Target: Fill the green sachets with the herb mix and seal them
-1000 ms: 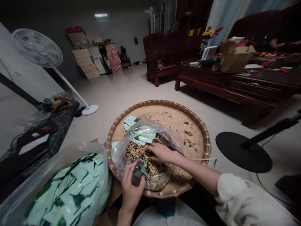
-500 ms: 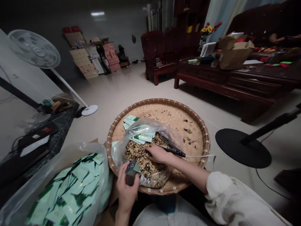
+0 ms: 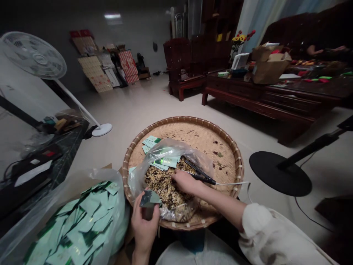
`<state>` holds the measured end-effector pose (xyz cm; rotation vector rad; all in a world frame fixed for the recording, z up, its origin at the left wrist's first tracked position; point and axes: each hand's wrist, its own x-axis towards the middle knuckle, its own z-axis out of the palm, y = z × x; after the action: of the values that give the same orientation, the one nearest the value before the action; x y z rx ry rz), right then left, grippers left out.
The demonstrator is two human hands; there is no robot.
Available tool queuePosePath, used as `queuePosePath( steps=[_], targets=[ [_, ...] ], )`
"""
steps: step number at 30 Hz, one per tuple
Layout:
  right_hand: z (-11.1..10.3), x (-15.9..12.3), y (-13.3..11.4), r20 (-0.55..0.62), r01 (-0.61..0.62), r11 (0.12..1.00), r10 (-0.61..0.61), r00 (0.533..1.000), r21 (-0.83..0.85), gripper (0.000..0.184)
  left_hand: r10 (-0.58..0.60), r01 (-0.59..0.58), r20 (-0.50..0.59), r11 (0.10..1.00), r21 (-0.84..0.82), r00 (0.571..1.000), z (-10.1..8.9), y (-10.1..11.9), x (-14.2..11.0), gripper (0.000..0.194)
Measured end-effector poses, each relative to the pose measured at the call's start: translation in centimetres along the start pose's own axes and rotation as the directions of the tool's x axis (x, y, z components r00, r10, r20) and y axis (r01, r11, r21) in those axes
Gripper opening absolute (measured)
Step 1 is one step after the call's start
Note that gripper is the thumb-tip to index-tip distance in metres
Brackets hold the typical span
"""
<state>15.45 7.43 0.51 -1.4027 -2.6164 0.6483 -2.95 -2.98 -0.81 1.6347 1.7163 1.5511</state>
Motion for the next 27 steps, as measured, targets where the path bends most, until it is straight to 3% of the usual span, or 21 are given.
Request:
queuePosePath(
  steps=[3,7,10,13,17,21,27],
  targets=[
    [0.0,-0.9,0.9,0.032,0.003,1.0,-0.004,0.999,0.018,0.025,-0.006,0.006,0.002,1.0,-0.011,1.0,0.1,-0.3,-0.1,0.04],
    [0.2,-0.7,0.5,0.051,0.101,0.99,-0.107,0.993,0.101,0.03,-0.021,0.021,0.02,0.999,-0.039,1.0,0.6,-0.2,0.0,0.04],
    [0.3,1.6,-0.4,-0.065,0.192,0.939,-0.181,0.981,0.284,0.037,-0.028,0.029,0.023,0.999,-0.046,0.999,0.7,0.0,0.0,0.04],
    [0.2,3.5,-0.7,-0.218,0.149,0.908,-0.065,0.974,0.392,0.038,-0.03,0.031,0.021,0.999,-0.035,0.999,0.6,0.0,-0.2,0.041],
    [0.1,2.8,0.4,-0.196,0.03,0.948,0.035,0.98,0.317,0.027,-0.043,0.044,0.03,0.999,-0.025,0.999,0.6,-0.3,-0.3,0.041],
    [1.0,0.7,0.2,-0.095,0.017,0.972,0.005,0.996,0.233,0.023,-0.048,0.05,0.049,0.998,-0.04,0.998,1.2,-0.4,-0.4,0.043],
    [1.6,1.6,-2.6,-0.098,0.274,0.949,-0.261,0.96,0.156,0.053,-0.04,0.041,0.05,0.999,-0.02,0.998,1.2,0.0,-0.4,0.044]
  ],
)
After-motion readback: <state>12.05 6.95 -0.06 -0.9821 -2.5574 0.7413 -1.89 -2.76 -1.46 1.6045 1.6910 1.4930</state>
